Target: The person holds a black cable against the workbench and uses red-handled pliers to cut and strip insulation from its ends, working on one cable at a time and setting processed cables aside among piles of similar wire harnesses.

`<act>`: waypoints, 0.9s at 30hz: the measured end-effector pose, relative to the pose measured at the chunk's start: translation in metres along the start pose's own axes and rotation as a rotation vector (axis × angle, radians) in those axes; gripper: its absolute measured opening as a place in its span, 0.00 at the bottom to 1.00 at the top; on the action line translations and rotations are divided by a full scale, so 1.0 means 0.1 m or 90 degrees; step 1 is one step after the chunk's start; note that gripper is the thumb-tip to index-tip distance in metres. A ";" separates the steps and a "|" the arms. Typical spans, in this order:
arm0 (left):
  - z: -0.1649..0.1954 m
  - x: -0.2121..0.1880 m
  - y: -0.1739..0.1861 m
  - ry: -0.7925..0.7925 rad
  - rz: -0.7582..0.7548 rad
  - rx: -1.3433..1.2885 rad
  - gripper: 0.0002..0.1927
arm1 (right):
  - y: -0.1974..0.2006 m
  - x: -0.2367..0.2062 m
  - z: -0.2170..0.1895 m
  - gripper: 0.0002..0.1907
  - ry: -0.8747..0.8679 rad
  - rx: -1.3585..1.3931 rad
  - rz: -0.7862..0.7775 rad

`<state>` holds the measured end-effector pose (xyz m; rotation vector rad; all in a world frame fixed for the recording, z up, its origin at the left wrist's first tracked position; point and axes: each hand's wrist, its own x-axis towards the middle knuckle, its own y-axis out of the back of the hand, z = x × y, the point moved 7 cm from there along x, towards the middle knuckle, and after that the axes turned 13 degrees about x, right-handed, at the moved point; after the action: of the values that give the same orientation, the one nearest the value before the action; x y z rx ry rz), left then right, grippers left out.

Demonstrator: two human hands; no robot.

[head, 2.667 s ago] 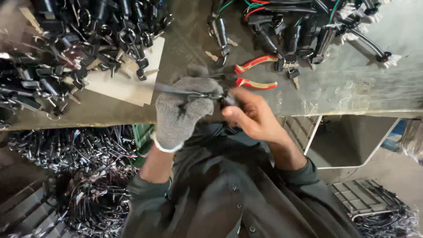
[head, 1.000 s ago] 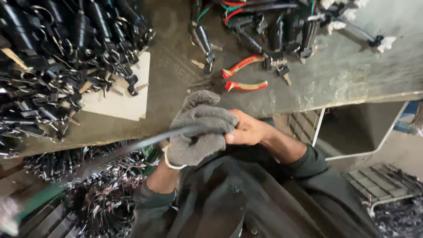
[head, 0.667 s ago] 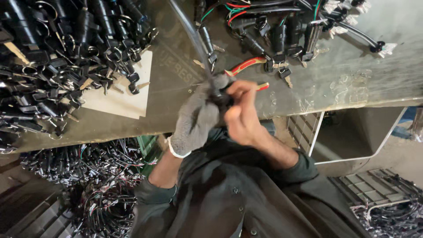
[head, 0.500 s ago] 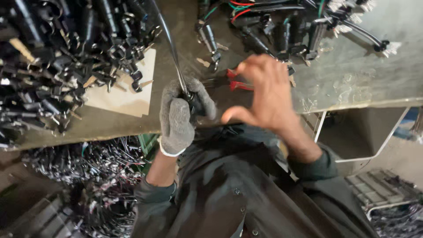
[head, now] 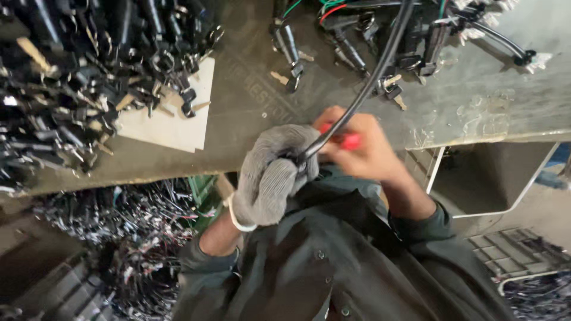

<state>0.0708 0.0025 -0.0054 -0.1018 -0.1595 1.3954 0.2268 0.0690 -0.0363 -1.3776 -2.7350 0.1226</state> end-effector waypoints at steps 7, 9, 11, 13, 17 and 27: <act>-0.14 -0.19 -0.07 0.069 0.098 0.124 0.25 | -0.22 0.13 -0.27 0.17 0.192 -0.461 -0.028; -0.17 -0.19 -0.09 0.138 0.075 -0.016 0.27 | -0.20 0.15 -0.27 0.20 0.175 -0.544 -0.024; -0.12 -0.15 -0.04 0.162 0.094 -0.070 0.29 | -0.15 0.17 -0.31 0.21 0.205 -0.624 0.020; 0.01 -0.10 -0.02 0.121 0.035 -0.013 0.32 | -0.16 0.19 -0.28 0.23 0.214 -0.545 -0.034; 0.12 -0.11 0.02 0.017 -0.037 0.290 0.37 | -0.12 0.15 -0.23 0.22 0.191 -0.488 0.009; -0.12 -0.24 -0.10 -0.077 0.085 0.532 0.38 | -0.16 -0.08 -0.04 0.16 0.128 -0.452 0.033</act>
<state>0.0784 -0.0228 -0.0169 0.6760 0.3421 1.5024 0.2190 0.0532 -0.0308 -1.4724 -2.6655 -1.0114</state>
